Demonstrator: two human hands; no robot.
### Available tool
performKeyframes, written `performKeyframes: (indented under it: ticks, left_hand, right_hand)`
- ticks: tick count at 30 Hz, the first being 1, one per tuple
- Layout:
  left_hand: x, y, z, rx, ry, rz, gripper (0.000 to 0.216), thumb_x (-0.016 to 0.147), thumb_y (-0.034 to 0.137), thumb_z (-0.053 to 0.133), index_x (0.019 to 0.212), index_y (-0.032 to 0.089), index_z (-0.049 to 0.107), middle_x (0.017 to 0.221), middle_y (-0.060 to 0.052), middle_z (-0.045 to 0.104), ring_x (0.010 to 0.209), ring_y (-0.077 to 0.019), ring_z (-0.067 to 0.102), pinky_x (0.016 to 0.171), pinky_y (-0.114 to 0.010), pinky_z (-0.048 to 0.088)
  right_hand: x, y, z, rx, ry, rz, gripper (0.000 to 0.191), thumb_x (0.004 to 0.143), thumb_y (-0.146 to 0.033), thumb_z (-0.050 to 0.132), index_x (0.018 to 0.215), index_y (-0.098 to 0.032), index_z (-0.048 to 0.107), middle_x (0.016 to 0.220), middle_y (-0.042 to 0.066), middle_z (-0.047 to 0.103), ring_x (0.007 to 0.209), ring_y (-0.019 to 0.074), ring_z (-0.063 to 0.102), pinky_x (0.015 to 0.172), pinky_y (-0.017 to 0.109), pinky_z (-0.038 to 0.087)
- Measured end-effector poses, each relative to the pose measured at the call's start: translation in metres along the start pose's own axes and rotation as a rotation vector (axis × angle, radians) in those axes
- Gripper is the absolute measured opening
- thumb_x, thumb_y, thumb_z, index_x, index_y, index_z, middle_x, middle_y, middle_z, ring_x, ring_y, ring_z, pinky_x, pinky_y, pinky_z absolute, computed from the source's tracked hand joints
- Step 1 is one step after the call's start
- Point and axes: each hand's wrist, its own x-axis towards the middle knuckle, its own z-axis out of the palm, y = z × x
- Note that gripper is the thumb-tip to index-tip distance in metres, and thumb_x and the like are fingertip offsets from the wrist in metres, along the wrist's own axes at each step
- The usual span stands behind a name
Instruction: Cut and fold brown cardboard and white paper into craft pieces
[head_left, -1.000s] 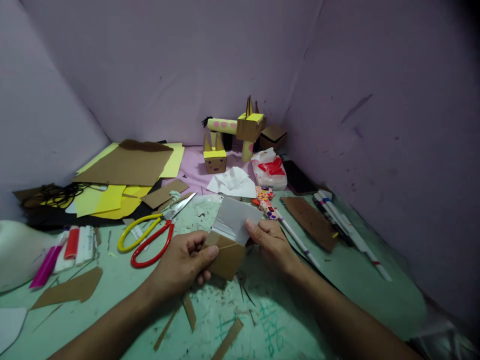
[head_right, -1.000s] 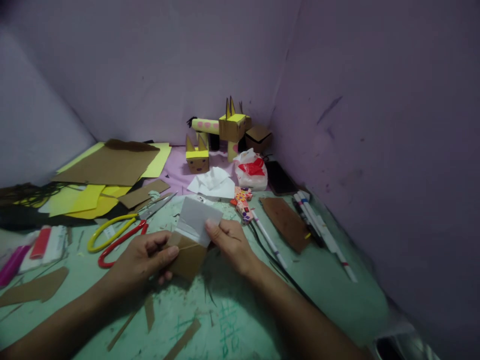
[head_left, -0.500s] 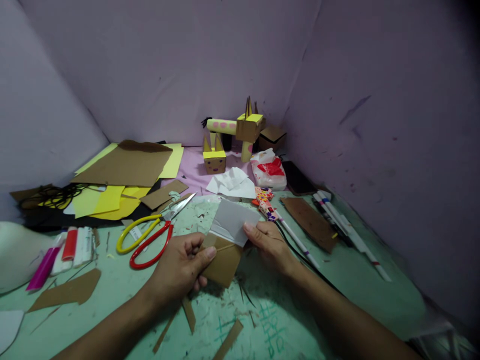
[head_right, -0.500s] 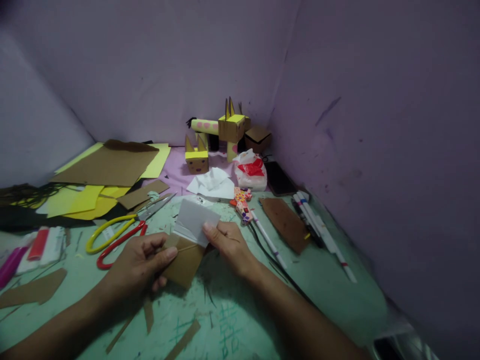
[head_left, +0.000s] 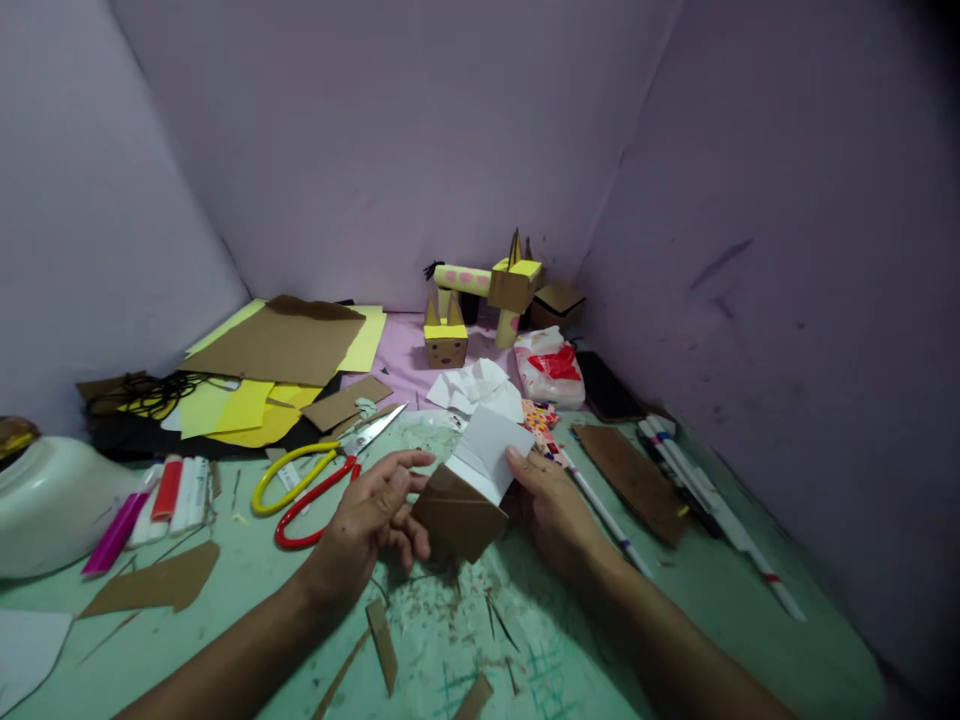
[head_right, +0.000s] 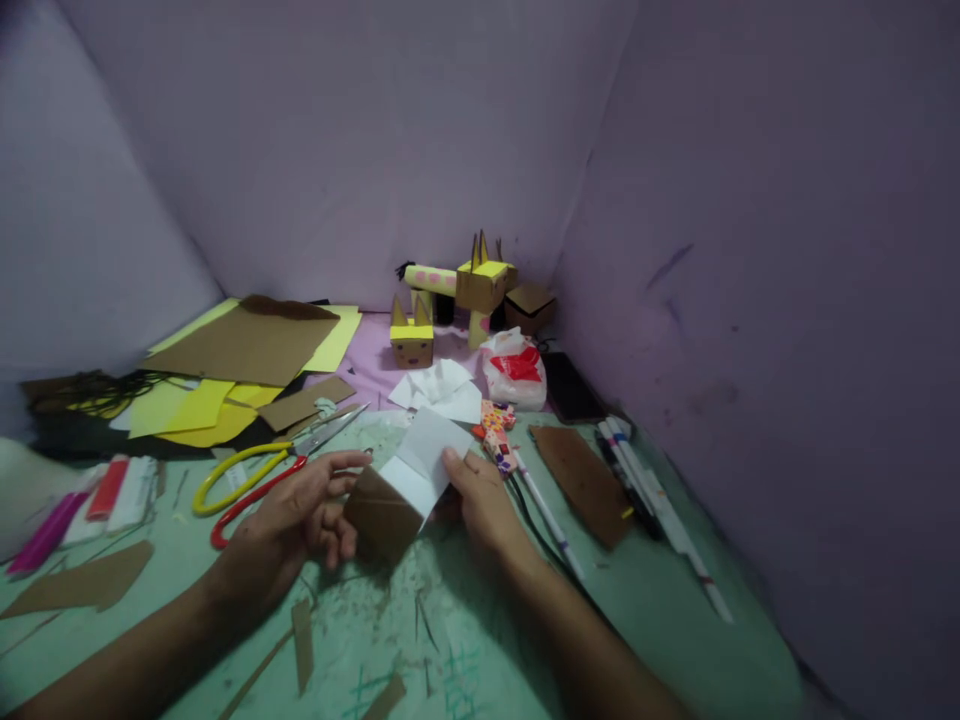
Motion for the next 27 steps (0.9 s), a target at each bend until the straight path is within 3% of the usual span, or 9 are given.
performKeyframes:
  ticks: [4, 8, 10, 12, 14, 16, 20, 27]
  left_hand:
    - [0.002, -0.004, 0.000, 0.065, 0.041, -0.018, 0.042, 0.066, 0.040, 0.073, 0.094, 0.015, 0.053, 0.063, 0.002, 0.060, 0.042, -0.0093, 0.054, 0.038, -0.018, 0.040]
    - [0.005, -0.012, -0.006, 0.135, 0.061, -0.048, 0.029, 0.069, 0.039, 0.068, 0.080, 0.016, 0.054, 0.045, 0.002, 0.059, 0.036, -0.0084, 0.048, 0.037, -0.017, 0.037]
    - [0.007, -0.016, -0.009, 0.112, 0.053, -0.052, 0.028, 0.070, 0.041, 0.066, 0.078, 0.016, 0.054, 0.046, 0.001, 0.060, 0.035, -0.0084, 0.047, 0.036, -0.017, 0.035]
    - [0.010, -0.019, -0.011, 0.087, 0.052, -0.065, 0.029, 0.071, 0.043, 0.065, 0.077, 0.017, 0.055, 0.045, 0.002, 0.059, 0.035, -0.0086, 0.047, 0.035, -0.017, 0.035]
    - [0.011, -0.019, -0.012, 0.056, 0.058, -0.073, 0.030, 0.070, 0.044, 0.066, 0.077, 0.017, 0.055, 0.044, 0.003, 0.056, 0.035, -0.0083, 0.046, 0.034, -0.016, 0.034]
    - [0.011, -0.017, -0.011, 0.035, 0.067, -0.079, 0.031, 0.069, 0.046, 0.066, 0.076, 0.018, 0.054, 0.042, 0.005, 0.053, 0.036, -0.0074, 0.045, 0.034, -0.015, 0.032]
    - [0.009, -0.010, -0.007, 0.057, 0.120, -0.071, 0.038, 0.068, 0.050, 0.067, 0.082, 0.017, 0.053, 0.045, 0.007, 0.050, 0.037, -0.0065, 0.042, 0.034, -0.014, 0.032]
    - [0.007, -0.004, 0.000, 0.072, 0.157, -0.029, 0.047, 0.068, 0.051, 0.066, 0.095, 0.015, 0.055, 0.060, 0.005, 0.056, 0.040, -0.0045, 0.043, 0.035, -0.014, 0.031]
  right_hand:
    - [0.000, 0.001, 0.003, 0.115, -0.120, 0.023, 0.034, 0.074, -0.045, 0.068, 0.093, -0.017, 0.066, 0.069, 0.002, 0.067, 0.056, 0.0150, 0.059, 0.046, 0.023, 0.045]
    - [-0.003, 0.001, 0.005, 0.118, -0.215, 0.031, 0.046, 0.080, -0.060, 0.053, 0.094, -0.019, 0.069, 0.065, 0.003, 0.066, 0.056, 0.0169, 0.059, 0.049, 0.026, 0.047]
    - [-0.006, 0.002, 0.006, 0.071, -0.236, 0.004, 0.055, 0.081, -0.066, 0.045, 0.093, -0.019, 0.071, 0.069, 0.005, 0.068, 0.065, 0.0203, 0.062, 0.056, 0.029, 0.049]
    - [-0.009, 0.002, 0.006, -0.014, -0.276, -0.019, 0.061, 0.081, -0.069, 0.041, 0.104, -0.020, 0.070, 0.093, 0.009, 0.071, 0.089, 0.0264, 0.064, 0.072, 0.035, 0.051]
    - [-0.011, 0.002, 0.005, -0.141, -0.308, -0.061, 0.064, 0.081, -0.069, 0.040, 0.118, -0.023, 0.064, 0.121, 0.010, 0.063, 0.115, 0.0309, 0.053, 0.087, 0.042, 0.047]
    - [-0.011, 0.002, 0.002, -0.305, -0.347, -0.153, 0.063, 0.081, -0.069, 0.040, 0.124, -0.027, 0.060, 0.135, 0.007, 0.053, 0.127, 0.0318, 0.042, 0.099, 0.046, 0.038]
    - [-0.010, 0.002, -0.003, -0.575, -0.439, -0.356, 0.061, 0.083, -0.067, 0.038, 0.132, -0.033, 0.051, 0.142, 0.004, 0.047, 0.134, 0.0291, 0.033, 0.112, 0.046, 0.019]
    - [-0.014, 0.005, -0.003, -0.687, -0.474, -0.410, 0.058, 0.089, -0.060, 0.035, 0.140, -0.033, 0.039, 0.148, 0.003, 0.038, 0.137, 0.0277, 0.030, 0.112, 0.051, 0.018]
